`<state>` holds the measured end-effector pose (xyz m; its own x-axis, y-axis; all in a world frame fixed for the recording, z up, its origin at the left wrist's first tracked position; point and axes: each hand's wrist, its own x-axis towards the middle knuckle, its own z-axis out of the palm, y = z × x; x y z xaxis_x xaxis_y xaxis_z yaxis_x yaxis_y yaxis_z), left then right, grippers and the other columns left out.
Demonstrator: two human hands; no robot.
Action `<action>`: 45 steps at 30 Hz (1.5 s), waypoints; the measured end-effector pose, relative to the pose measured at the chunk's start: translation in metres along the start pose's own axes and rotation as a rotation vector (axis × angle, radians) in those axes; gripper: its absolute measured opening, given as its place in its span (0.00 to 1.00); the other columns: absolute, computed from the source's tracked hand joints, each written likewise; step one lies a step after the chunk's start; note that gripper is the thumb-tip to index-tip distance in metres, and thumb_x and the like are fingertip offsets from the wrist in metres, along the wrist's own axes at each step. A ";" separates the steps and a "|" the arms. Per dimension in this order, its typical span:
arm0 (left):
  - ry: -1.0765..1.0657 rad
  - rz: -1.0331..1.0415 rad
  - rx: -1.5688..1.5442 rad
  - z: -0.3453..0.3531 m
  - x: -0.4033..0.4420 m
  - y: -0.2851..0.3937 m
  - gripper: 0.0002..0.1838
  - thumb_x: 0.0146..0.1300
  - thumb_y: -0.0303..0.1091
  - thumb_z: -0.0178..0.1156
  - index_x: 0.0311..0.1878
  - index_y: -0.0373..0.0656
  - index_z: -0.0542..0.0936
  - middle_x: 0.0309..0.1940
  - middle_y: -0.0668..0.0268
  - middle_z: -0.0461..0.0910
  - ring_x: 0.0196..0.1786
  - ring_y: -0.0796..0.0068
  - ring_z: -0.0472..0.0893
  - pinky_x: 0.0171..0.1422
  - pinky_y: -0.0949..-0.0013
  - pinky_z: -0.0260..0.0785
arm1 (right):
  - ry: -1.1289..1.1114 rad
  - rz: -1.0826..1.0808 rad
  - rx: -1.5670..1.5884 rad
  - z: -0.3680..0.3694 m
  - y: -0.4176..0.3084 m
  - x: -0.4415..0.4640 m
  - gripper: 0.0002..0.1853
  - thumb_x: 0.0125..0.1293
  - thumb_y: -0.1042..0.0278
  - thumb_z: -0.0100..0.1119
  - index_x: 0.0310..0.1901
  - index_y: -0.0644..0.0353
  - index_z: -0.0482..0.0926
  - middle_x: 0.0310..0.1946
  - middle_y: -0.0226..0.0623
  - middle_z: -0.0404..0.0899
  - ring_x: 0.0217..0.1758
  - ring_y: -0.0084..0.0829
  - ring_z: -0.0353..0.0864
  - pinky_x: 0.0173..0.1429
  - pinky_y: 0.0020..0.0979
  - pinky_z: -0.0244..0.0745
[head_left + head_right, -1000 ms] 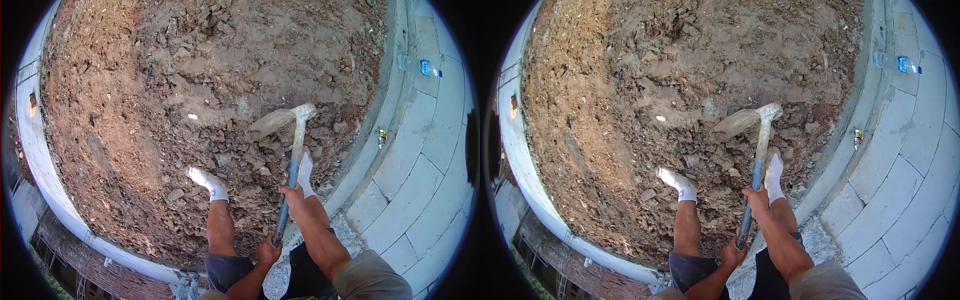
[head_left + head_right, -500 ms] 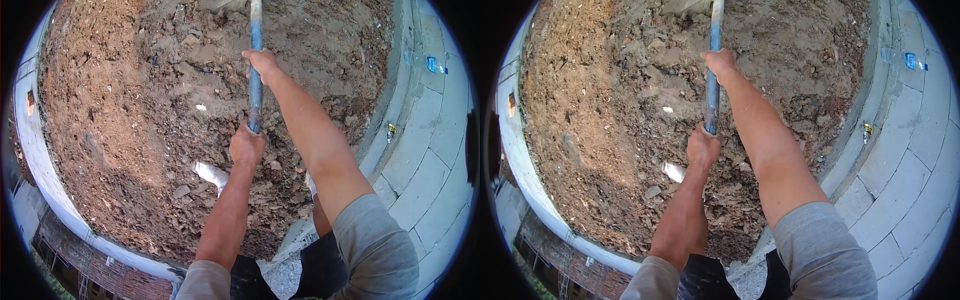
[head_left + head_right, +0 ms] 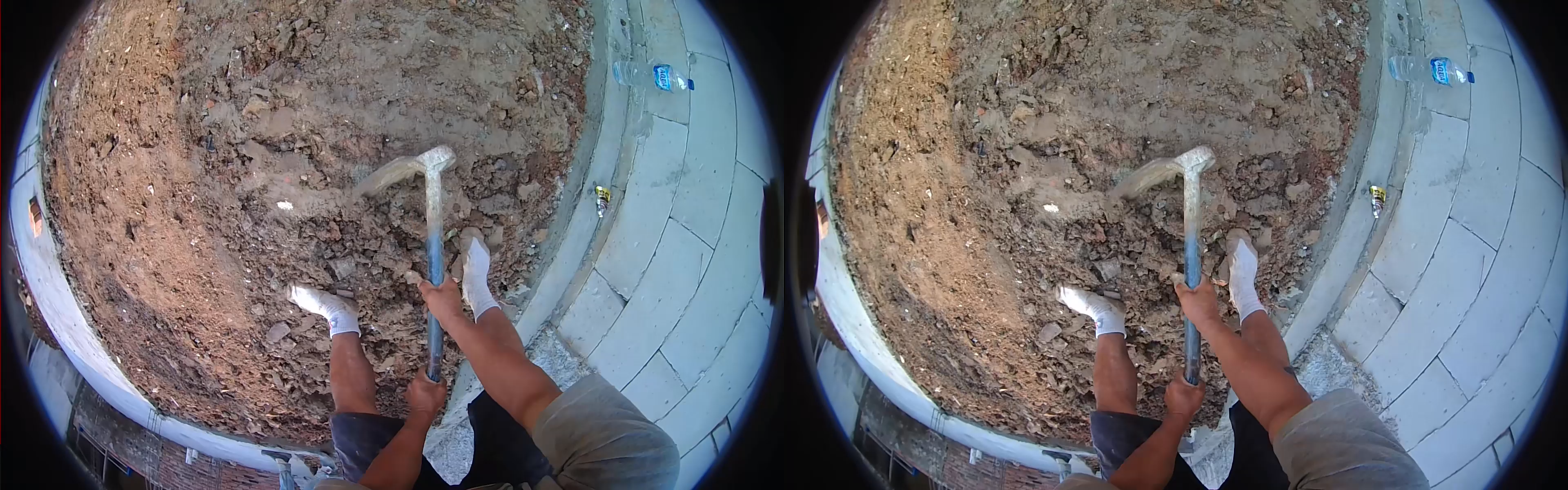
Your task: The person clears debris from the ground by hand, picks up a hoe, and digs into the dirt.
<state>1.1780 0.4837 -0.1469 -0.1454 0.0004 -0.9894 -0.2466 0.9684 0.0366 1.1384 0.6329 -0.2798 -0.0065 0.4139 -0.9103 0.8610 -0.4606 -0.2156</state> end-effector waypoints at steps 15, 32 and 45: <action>-0.342 0.677 -0.718 -0.070 0.069 0.235 0.13 0.56 0.34 0.69 0.37 0.38 0.77 0.22 0.72 0.75 0.20 0.83 0.73 0.25 0.74 0.66 | -0.008 -0.616 0.312 -0.145 -0.263 0.026 0.23 0.55 0.64 0.67 0.47 0.66 0.68 0.28 0.34 0.73 0.20 0.25 0.74 0.22 0.29 0.74; -0.205 0.373 -1.013 -0.112 0.068 0.289 0.08 0.58 0.32 0.63 0.34 0.40 0.75 0.19 0.69 0.73 0.16 0.79 0.71 0.19 0.72 0.63 | 0.127 -0.444 -0.369 -0.076 -0.328 0.092 0.23 0.57 0.63 0.58 0.47 0.77 0.76 0.47 0.65 0.79 0.56 0.50 0.80 0.59 0.40 0.74; -0.048 0.356 -0.728 -0.055 0.050 0.167 0.15 0.56 0.37 0.70 0.34 0.41 0.74 0.18 0.71 0.74 0.17 0.82 0.71 0.21 0.72 0.62 | 0.176 -0.395 -0.212 -0.069 -0.188 0.046 0.14 0.57 0.64 0.60 0.35 0.71 0.76 0.24 0.49 0.80 0.22 0.39 0.82 0.27 0.39 0.77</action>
<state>1.0773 0.6315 -0.1831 -0.2954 0.3043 -0.9056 -0.7575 0.5031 0.4161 1.0114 0.7926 -0.2566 -0.2835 0.6597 -0.6960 0.8948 -0.0791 -0.4394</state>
